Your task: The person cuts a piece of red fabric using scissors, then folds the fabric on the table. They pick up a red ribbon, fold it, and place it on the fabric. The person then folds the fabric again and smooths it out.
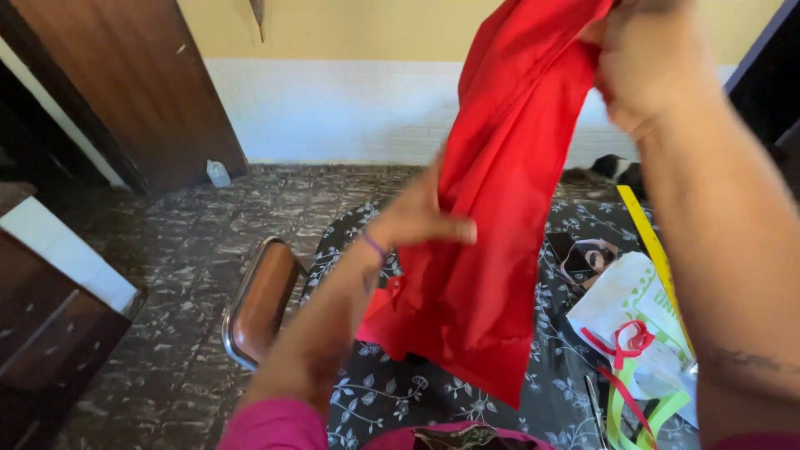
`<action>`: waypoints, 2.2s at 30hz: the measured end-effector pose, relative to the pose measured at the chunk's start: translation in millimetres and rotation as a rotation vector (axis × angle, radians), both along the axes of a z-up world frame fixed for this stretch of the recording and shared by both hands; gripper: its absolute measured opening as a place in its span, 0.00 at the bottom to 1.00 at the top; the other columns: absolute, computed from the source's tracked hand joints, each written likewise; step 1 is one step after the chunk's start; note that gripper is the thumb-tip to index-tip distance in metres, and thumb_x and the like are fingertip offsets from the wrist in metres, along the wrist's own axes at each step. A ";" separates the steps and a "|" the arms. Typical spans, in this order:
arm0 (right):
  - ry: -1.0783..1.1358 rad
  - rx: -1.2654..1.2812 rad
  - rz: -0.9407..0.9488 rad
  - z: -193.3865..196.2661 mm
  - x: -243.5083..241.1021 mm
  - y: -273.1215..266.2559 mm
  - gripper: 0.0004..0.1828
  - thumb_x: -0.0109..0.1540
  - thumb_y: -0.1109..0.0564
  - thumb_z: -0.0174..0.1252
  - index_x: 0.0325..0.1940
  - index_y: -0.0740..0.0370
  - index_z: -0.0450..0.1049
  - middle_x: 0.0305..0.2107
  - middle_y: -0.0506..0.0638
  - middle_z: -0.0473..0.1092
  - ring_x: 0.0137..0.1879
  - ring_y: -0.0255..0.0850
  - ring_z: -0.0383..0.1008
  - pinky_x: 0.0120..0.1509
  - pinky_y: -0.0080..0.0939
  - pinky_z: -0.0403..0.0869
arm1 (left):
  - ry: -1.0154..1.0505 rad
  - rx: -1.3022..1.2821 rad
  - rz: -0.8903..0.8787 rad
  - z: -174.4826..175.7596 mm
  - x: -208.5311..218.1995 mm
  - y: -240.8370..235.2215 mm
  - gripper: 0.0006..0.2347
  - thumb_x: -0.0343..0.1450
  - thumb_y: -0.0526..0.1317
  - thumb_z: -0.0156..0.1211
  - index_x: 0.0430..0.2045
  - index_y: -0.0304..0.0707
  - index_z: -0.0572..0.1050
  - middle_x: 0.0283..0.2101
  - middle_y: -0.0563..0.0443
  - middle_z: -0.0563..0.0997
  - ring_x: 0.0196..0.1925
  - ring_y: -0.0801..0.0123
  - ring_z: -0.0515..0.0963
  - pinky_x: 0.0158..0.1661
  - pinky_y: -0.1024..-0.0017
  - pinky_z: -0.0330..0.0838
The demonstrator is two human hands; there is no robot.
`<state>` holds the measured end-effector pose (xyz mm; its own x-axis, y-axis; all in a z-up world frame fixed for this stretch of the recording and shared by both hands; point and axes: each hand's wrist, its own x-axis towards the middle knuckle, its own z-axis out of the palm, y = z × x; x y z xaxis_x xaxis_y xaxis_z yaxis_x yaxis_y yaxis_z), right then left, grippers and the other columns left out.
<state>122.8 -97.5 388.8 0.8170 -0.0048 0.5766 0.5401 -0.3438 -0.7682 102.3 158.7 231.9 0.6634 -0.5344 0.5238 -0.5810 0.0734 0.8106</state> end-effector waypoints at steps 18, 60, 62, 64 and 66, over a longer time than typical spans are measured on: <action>-0.436 0.309 0.401 -51.1 -110.6 26.1 0.18 0.68 0.79 0.52 0.54 0.65 0.80 0.49 0.47 0.78 0.54 0.34 0.76 0.63 0.35 0.79 | -0.118 0.036 0.688 -94.3 95.8 -55.5 0.01 0.62 0.32 0.59 0.20 0.39 0.75 0.26 0.49 0.81 0.34 0.57 0.82 0.29 0.58 0.68; 0.385 0.376 0.358 -306.4 99.4 -22.3 0.10 0.65 0.69 0.65 0.51 0.71 0.83 0.34 0.54 0.77 0.42 0.35 0.77 0.48 0.41 0.82 | 0.608 -0.110 0.070 -222.8 187.8 -73.3 0.24 0.63 0.41 0.86 0.53 0.43 0.82 0.45 0.59 0.84 0.48 0.77 0.83 0.51 0.76 0.82; 0.399 0.360 0.371 -317.1 105.2 -29.9 0.09 0.65 0.68 0.66 0.49 0.70 0.83 0.33 0.53 0.77 0.41 0.34 0.76 0.47 0.39 0.82 | 0.573 -0.012 0.036 -224.3 186.7 -75.9 0.27 0.60 0.43 0.89 0.52 0.45 0.82 0.44 0.62 0.82 0.48 0.78 0.81 0.52 0.76 0.81; 0.450 0.157 0.220 -328.6 116.6 -43.5 0.11 0.62 0.72 0.65 0.48 0.71 0.84 0.32 0.55 0.78 0.39 0.35 0.74 0.43 0.38 0.78 | 0.137 0.628 0.294 -221.7 194.2 -74.7 0.18 0.60 0.59 0.78 0.33 0.51 0.86 0.32 0.54 0.88 0.42 0.51 0.88 0.44 0.56 0.82; 0.506 0.047 0.112 -333.3 132.0 -65.3 0.13 0.61 0.72 0.65 0.51 0.74 0.82 0.31 0.59 0.77 0.35 0.39 0.73 0.39 0.42 0.76 | 0.038 0.817 0.419 -203.2 200.9 -60.2 0.10 0.64 0.55 0.73 0.32 0.60 0.87 0.33 0.56 0.88 0.44 0.54 0.89 0.46 0.59 0.83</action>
